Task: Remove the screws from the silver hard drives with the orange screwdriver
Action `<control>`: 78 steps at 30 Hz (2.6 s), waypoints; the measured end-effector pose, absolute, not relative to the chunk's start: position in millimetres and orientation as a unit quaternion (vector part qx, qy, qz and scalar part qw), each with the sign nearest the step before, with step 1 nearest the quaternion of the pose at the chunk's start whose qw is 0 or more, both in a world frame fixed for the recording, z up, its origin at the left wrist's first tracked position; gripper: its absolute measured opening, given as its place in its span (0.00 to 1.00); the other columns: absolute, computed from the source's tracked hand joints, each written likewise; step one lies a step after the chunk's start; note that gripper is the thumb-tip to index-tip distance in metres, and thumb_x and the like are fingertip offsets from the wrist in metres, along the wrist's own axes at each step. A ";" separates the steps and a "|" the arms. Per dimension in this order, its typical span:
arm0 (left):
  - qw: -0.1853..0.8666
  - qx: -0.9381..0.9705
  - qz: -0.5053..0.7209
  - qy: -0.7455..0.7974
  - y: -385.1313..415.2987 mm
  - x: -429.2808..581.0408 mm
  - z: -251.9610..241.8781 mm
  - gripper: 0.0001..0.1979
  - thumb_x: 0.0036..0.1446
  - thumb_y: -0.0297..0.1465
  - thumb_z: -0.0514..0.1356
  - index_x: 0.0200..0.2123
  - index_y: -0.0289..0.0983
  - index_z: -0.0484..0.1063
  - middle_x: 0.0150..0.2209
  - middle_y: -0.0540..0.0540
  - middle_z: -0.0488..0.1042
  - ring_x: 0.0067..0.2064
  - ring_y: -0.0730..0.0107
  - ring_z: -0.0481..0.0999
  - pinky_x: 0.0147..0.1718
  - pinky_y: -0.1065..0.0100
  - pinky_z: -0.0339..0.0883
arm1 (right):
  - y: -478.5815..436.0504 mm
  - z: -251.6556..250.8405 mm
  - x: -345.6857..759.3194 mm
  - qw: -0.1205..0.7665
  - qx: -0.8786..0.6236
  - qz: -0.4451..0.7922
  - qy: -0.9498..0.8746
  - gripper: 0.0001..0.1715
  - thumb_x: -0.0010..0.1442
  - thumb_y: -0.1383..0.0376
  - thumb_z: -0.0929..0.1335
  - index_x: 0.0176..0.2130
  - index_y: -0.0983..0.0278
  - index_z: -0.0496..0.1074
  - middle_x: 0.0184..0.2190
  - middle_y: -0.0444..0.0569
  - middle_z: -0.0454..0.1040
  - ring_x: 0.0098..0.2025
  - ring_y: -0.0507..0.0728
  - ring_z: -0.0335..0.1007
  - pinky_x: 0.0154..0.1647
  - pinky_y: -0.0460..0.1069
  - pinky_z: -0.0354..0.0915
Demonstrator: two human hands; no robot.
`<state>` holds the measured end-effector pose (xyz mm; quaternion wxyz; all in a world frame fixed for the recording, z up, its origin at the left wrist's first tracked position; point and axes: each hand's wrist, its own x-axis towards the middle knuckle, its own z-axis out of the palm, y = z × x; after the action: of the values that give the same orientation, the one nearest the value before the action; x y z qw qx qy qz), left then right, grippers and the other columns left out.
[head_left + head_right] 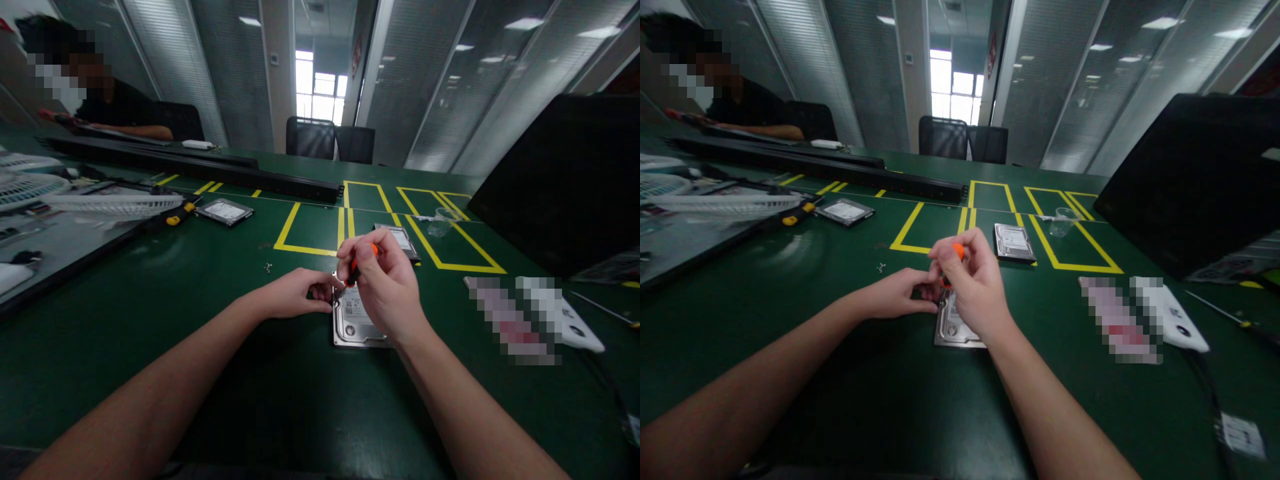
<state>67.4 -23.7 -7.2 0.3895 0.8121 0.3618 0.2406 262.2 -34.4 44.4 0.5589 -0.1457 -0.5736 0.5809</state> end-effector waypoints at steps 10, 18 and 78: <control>0.383 0.815 0.237 0.364 -24.0 68.3 -5.1 0.12 0.61 0.34 0.69 0.45 0.36 0.76 0.38 0.48 0.76 0.39 0.67 0.76 0.40 0.66 0.69 | -35.9 46.1 262.7 0.532 -0.153 0.597 -0.581 0.21 0.73 0.49 0.65 0.39 0.61 0.75 0.35 0.47 0.76 0.29 0.52 0.67 0.30 0.49 0.64; 0.389 0.812 0.239 0.363 -24.0 67.9 -5.3 0.14 0.61 0.34 0.69 0.47 0.36 0.76 0.38 0.48 0.76 0.39 0.67 0.75 0.41 0.66 0.69 | -34.7 46.5 261.3 0.547 -0.147 0.602 -0.563 0.16 0.71 0.50 0.67 0.41 0.59 0.71 0.33 0.43 0.75 0.24 0.49 0.59 0.25 0.48 0.56; 0.378 0.818 0.236 0.363 -24.1 68.2 -5.8 0.11 0.61 0.33 0.69 0.44 0.36 0.75 0.38 0.48 0.77 0.39 0.67 0.76 0.41 0.66 0.70 | -35.2 43.0 261.6 0.542 -0.129 0.602 -0.572 0.13 0.68 0.55 0.72 0.39 0.59 0.69 0.37 0.44 0.77 0.30 0.50 0.69 0.31 0.49 0.66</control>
<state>68.2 -24.1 -5.8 0.3778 0.8184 0.3631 0.2358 261.6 -35.2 43.0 0.5422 -0.1286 -0.5715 0.6024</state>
